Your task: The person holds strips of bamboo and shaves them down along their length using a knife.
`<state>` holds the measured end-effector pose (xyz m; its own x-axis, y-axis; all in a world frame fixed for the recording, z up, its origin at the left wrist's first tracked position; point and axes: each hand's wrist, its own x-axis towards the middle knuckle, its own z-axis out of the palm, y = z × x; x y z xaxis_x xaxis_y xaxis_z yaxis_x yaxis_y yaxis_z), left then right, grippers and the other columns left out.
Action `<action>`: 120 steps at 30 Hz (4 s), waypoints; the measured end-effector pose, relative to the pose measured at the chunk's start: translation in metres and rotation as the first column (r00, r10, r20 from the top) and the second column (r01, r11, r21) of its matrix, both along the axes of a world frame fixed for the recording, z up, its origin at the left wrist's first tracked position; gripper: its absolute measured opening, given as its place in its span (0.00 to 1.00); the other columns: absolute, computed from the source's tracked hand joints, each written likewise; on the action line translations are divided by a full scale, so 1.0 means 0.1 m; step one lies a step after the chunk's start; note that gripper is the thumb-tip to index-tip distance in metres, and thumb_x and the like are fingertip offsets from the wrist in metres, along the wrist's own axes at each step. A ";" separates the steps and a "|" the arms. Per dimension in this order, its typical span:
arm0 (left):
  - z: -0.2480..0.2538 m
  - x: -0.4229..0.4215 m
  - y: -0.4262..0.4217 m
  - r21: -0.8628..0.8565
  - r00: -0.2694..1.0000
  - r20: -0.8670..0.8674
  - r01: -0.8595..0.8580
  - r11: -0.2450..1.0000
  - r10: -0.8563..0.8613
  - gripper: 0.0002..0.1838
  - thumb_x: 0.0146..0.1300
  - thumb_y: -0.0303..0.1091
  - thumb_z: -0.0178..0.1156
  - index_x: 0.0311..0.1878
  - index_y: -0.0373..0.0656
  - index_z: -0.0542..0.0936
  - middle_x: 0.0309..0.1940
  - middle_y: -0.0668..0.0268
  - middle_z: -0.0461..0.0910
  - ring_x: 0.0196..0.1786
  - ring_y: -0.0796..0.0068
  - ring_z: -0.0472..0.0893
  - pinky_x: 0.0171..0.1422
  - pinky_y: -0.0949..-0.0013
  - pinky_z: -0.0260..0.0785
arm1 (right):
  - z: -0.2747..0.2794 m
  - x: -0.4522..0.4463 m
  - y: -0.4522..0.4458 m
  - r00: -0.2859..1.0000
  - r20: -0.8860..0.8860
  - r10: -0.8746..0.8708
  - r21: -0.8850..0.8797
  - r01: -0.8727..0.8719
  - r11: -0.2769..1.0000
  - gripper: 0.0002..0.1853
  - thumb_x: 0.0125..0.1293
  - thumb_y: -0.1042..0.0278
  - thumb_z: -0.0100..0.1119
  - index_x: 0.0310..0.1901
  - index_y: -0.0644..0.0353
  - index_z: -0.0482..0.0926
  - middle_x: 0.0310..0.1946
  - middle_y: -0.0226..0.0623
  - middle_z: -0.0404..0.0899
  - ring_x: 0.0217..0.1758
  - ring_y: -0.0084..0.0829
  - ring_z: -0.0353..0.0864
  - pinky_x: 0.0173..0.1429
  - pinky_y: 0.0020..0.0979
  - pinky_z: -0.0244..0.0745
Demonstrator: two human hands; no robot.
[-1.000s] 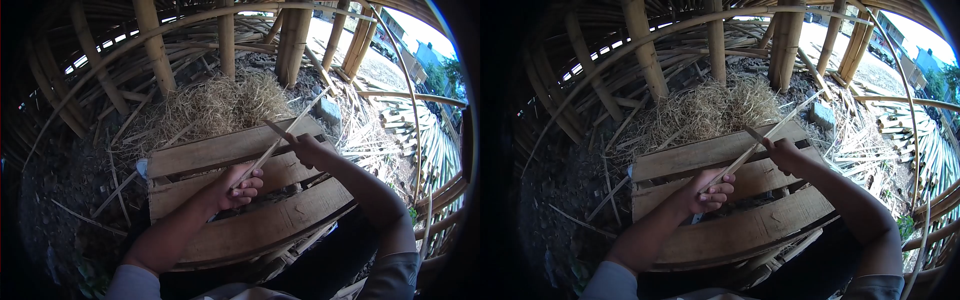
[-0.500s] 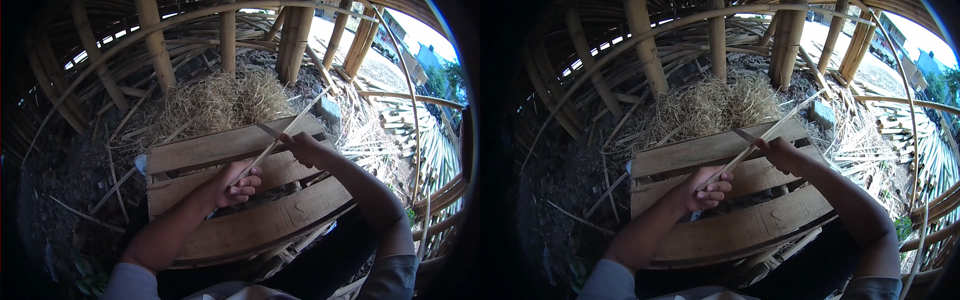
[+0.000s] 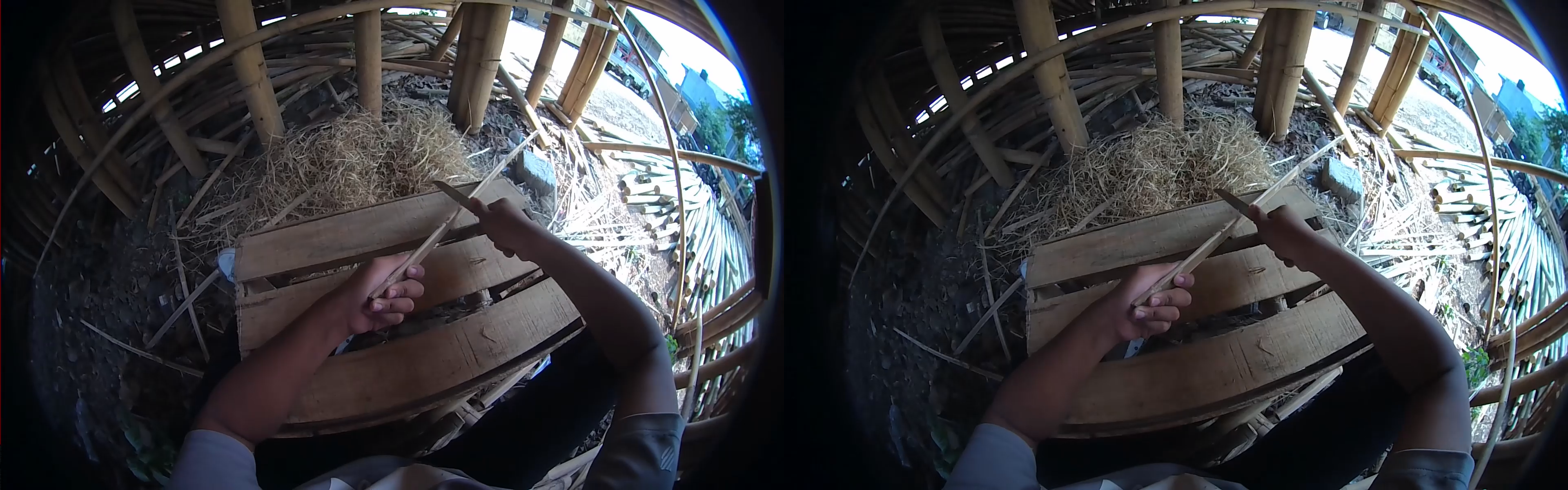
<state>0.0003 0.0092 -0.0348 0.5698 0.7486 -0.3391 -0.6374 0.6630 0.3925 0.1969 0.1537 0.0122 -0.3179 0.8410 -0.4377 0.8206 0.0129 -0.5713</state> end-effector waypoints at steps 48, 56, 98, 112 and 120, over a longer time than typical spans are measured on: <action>0.04 0.06 -0.03 0.045 0.989 -0.150 -0.009 0.999 0.016 0.17 0.77 0.49 0.38 0.35 0.51 0.66 0.12 0.78 0.61 0.06 0.89 0.56 0.08 0.84 0.44 | 0.02 -0.17 -0.43 0.985 -0.112 0.133 -0.012 -0.135 0.991 0.33 0.74 0.37 0.42 0.31 0.65 0.77 0.12 0.26 0.62 0.10 0.23 0.64 0.14 0.30 0.58; 0.04 0.07 -0.03 0.020 0.990 -0.135 -0.029 0.999 0.031 0.16 0.76 0.49 0.41 0.34 0.51 0.67 0.12 0.78 0.61 0.07 0.89 0.56 0.08 0.83 0.43 | -0.01 -0.17 -0.27 0.985 0.021 0.170 0.155 -0.172 0.973 0.34 0.76 0.41 0.38 0.32 0.70 0.77 0.14 0.37 0.73 0.13 0.31 0.76 0.15 0.33 0.70; 0.08 0.11 -0.03 0.086 0.915 -0.355 -0.173 0.981 0.193 0.13 0.77 0.41 0.41 0.51 0.46 0.73 0.11 0.74 0.66 0.07 0.85 0.61 0.07 0.79 0.50 | 0.02 -0.18 -0.73 0.964 -0.161 0.211 0.047 -0.206 0.977 0.28 0.77 0.47 0.42 0.40 0.69 0.81 0.15 0.38 0.71 0.18 0.28 0.71 0.26 0.38 0.70; -0.11 0.03 0.02 0.077 0.973 -0.087 -0.206 0.976 0.212 0.14 0.79 0.41 0.38 0.55 0.53 0.72 0.12 0.71 0.71 0.07 0.81 0.65 0.09 0.77 0.55 | 0.16 -0.24 -0.90 0.946 -0.320 0.048 -0.114 -0.088 0.990 0.27 0.77 0.48 0.43 0.35 0.67 0.78 0.13 0.29 0.67 0.18 0.19 0.66 0.23 0.30 0.68; -0.11 0.08 -0.03 0.083 0.975 -0.056 -0.210 0.974 0.215 0.13 0.78 0.42 0.38 0.51 0.50 0.72 0.11 0.72 0.70 0.07 0.81 0.65 0.08 0.77 0.54 | 0.02 -0.23 -0.81 0.942 -0.323 0.094 -0.054 -0.117 0.992 0.29 0.77 0.48 0.42 0.36 0.70 0.80 0.12 0.30 0.68 0.15 0.22 0.66 0.21 0.34 0.66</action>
<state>0.0087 0.0066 -0.0456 0.3737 0.8751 -0.3076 -0.7322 0.4819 0.4814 0.1734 0.0722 0.0145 -0.5360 0.7651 -0.3569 0.5916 0.0388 -0.8053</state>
